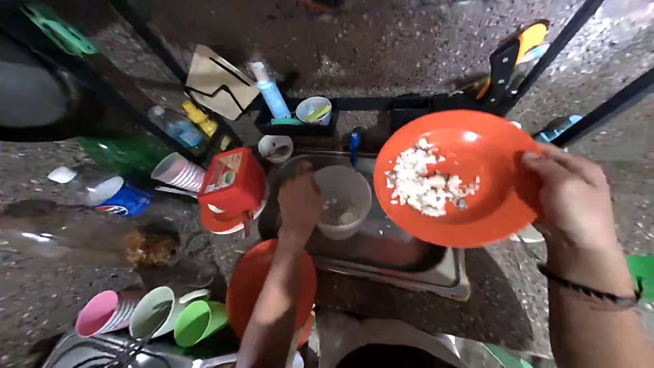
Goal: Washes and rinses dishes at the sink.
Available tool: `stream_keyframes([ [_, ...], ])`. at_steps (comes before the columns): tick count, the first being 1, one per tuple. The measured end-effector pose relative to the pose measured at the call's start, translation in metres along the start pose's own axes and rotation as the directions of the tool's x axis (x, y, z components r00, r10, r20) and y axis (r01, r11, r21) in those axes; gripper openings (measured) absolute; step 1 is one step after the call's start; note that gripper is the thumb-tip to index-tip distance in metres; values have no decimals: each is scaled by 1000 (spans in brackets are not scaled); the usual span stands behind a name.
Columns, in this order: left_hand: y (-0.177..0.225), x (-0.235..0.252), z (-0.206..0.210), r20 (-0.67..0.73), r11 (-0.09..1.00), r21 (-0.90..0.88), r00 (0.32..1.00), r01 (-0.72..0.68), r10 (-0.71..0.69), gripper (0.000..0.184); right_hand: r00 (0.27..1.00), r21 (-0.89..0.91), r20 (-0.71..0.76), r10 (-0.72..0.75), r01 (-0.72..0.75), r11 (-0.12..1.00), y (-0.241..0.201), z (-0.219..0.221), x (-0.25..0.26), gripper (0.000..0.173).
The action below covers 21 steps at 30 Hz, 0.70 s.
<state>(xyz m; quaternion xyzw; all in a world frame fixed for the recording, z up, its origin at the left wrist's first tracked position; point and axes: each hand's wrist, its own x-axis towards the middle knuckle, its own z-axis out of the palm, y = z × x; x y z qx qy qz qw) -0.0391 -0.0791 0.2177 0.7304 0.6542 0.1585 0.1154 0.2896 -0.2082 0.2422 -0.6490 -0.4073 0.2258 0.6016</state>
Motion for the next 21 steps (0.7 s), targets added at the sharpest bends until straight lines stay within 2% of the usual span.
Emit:
stream_keyframes([
  [3,21,0,37,218,1000,-19,976,12,-7,43,985,-275,107,-136,161,948,-11,12,9,30],
  [6,37,-1,58,316,996,-86,948,4,24,44,965,-437,211,-156,236,868,-14,34,7,30],
  [11,44,-2,76,376,952,-286,926,112,4,36,965,-563,231,-122,235,792,-2,54,5,27],
  [21,41,-7,101,337,862,-459,940,215,-55,35,935,-691,299,-188,349,633,-7,58,4,22],
])
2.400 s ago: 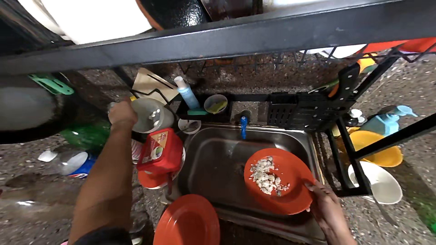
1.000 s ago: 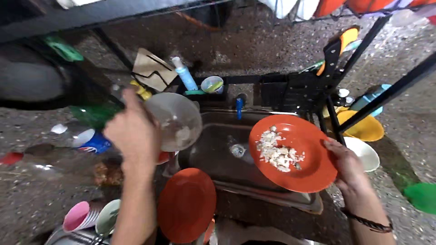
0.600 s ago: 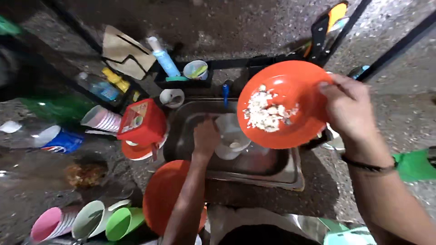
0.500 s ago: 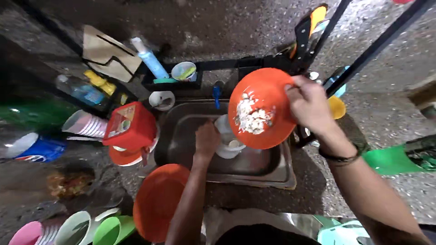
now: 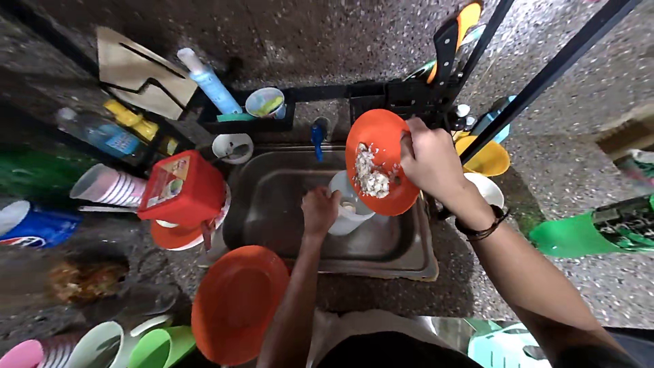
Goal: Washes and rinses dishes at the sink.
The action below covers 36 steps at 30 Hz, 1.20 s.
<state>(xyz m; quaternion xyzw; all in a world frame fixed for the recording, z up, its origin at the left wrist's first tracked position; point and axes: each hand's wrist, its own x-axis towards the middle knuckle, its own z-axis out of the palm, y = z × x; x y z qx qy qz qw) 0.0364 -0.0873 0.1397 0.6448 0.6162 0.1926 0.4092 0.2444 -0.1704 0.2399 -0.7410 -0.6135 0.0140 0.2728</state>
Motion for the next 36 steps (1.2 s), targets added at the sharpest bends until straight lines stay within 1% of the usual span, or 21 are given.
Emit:
stream_keyframes([
  [3,-7,0,7,-32,989,-146,999,-13,9,35,999,-32,-36,-13,12,999,-3,1,2,25],
  [5,-7,-1,13,-29,973,-230,999,27,-34,33,999,-71,-24,-45,44,997,-10,8,1,24],
  [9,-10,1,24,-24,958,-274,995,86,-96,32,998,-96,13,-55,56,994,-8,8,3,24],
  [11,-14,0,26,-20,948,-303,994,97,-108,33,999,-89,-4,-42,41,995,-6,-3,3,25],
  [14,-15,-3,30,-40,925,-373,995,75,-97,31,996,-113,-52,-70,64,992,-11,-10,3,22],
  [17,-16,-4,35,-49,920,-388,996,52,-77,30,994,-140,-9,-108,106,984,-15,4,2,22],
  [19,-21,-1,38,-47,915,-400,997,41,-66,31,992,-160,9,-123,123,979,-16,1,4,23],
  [22,-25,0,39,-42,904,-425,996,49,-74,31,988,-174,-62,-141,128,976,-19,-21,3,25],
  [24,-26,-2,40,-59,893,-448,996,32,-65,28,981,-188,-120,-150,126,974,-23,-23,3,24],
  [26,-23,-4,38,-75,896,-445,996,9,-47,27,987,-197,-82,-139,120,973,-26,-4,2,23],
  [28,-26,-3,39,-61,904,-426,997,10,-40,30,989,-216,-44,-142,130,968,-22,19,0,22],
  [30,-30,-2,38,-59,906,-422,997,21,-50,32,989,-213,-26,-145,136,968,-17,17,4,22],
  [32,-29,-4,32,-52,907,-418,996,48,-76,33,988,-199,-51,-147,134,971,-16,0,5,24],
  [34,-26,-5,29,-54,896,-440,994,64,-97,32,983,-201,-116,-146,120,972,-19,-13,5,25],
  [36,-21,-5,28,-66,887,-460,994,43,-83,30,979,-193,-146,-143,114,975,-22,-6,5,24],
])
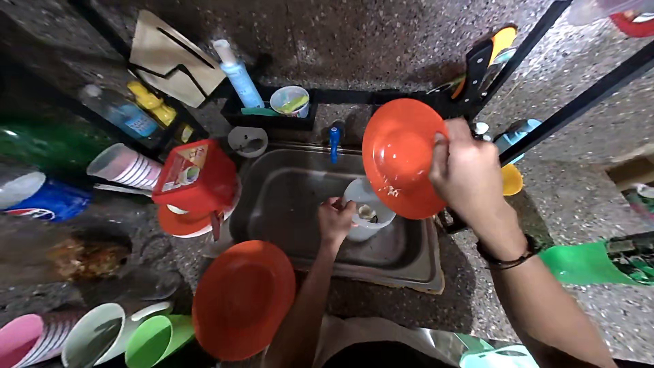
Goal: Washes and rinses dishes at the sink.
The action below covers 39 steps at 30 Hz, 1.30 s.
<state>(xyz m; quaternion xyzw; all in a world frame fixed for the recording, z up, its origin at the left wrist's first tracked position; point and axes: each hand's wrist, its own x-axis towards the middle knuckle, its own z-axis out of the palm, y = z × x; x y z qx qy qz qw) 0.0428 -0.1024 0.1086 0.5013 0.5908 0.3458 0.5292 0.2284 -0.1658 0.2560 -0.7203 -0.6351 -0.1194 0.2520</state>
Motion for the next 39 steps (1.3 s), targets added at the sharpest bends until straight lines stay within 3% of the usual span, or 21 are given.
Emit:
stream_keyframes([
  [3,-4,-2,4,30,999,15,999,-31,31,30,998,-30,48,-46,48,998,-2,29,-10,23],
  [5,-6,-2,5,24,999,31,999,-26,25,33,997,-25,56,-45,46,999,4,23,-6,25],
  [9,-4,-5,6,15,1000,-6,1000,-12,12,35,995,8,-101,1,0,1000,4,0,-6,26],
  [13,-3,-6,9,34,999,-41,999,1,0,33,997,14,-28,-66,67,998,3,32,-21,23],
  [17,-5,-6,2,2,999,-13,1000,29,-29,36,995,60,-98,35,-29,998,8,17,-15,27],
  [21,4,-3,-7,16,998,35,999,45,-46,38,994,94,-105,35,-25,995,8,43,-27,28],
  [24,13,-12,-33,-1,999,41,999,-32,32,33,966,208,-59,250,-233,950,30,43,-29,33],
  [27,28,-25,-68,-38,989,-1,988,-147,147,26,858,482,-40,512,-432,762,45,55,-51,33],
  [29,36,-35,-89,-74,984,-8,981,-178,177,25,753,666,64,655,-521,534,45,70,-69,27],
  [32,37,-47,-122,-155,976,-43,967,-212,203,23,630,785,276,726,-583,208,33,93,-87,20],
  [34,37,-53,-145,-213,965,-62,948,-256,238,20,567,781,400,720,-622,57,28,110,-101,20],
  [37,46,-62,-177,-288,957,-96,928,-274,237,22,508,734,486,711,-679,-17,22,134,-122,13],
  [39,51,-70,-197,-297,941,-132,918,-311,262,23,437,653,535,723,-757,-25,17,148,-132,20],
])
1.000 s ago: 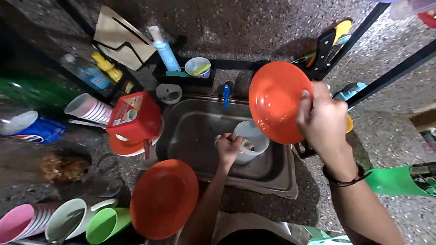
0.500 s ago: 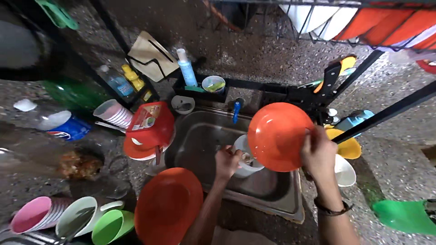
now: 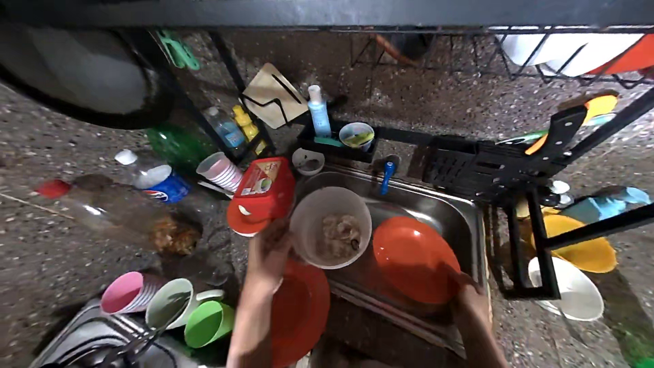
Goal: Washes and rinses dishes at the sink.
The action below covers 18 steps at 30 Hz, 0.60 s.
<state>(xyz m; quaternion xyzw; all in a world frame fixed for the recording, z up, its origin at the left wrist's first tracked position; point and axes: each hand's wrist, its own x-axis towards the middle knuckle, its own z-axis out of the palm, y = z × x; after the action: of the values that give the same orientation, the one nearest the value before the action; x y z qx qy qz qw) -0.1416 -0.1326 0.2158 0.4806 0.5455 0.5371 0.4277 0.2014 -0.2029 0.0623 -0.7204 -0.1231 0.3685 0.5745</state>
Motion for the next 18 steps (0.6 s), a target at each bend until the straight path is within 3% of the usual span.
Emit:
stream_keyframes([
  [5,25,9,-31,-34,981,-151,993,-120,116,30,993,-136,78,91,-80,988,25,44,12,31],
  [8,45,14,-43,-70,967,-166,981,-192,182,28,992,-389,123,20,29,921,25,58,19,36],
  [10,56,17,-53,-122,967,-120,970,-224,209,28,991,-665,132,-37,116,737,9,54,16,57],
  [12,67,20,-67,-186,971,-82,960,-226,208,27,977,-859,190,-93,212,466,-9,54,9,71],
  [14,76,26,-80,-256,972,-91,948,-218,189,27,879,-815,408,-247,473,334,-24,74,-4,56],
  [16,85,29,-87,-321,972,-142,937,-188,134,28,755,-682,616,-225,653,329,-41,127,-10,43],
  [18,95,35,-91,-377,957,-222,922,-187,93,30,647,-474,744,-169,688,549,-54,207,5,41],
])
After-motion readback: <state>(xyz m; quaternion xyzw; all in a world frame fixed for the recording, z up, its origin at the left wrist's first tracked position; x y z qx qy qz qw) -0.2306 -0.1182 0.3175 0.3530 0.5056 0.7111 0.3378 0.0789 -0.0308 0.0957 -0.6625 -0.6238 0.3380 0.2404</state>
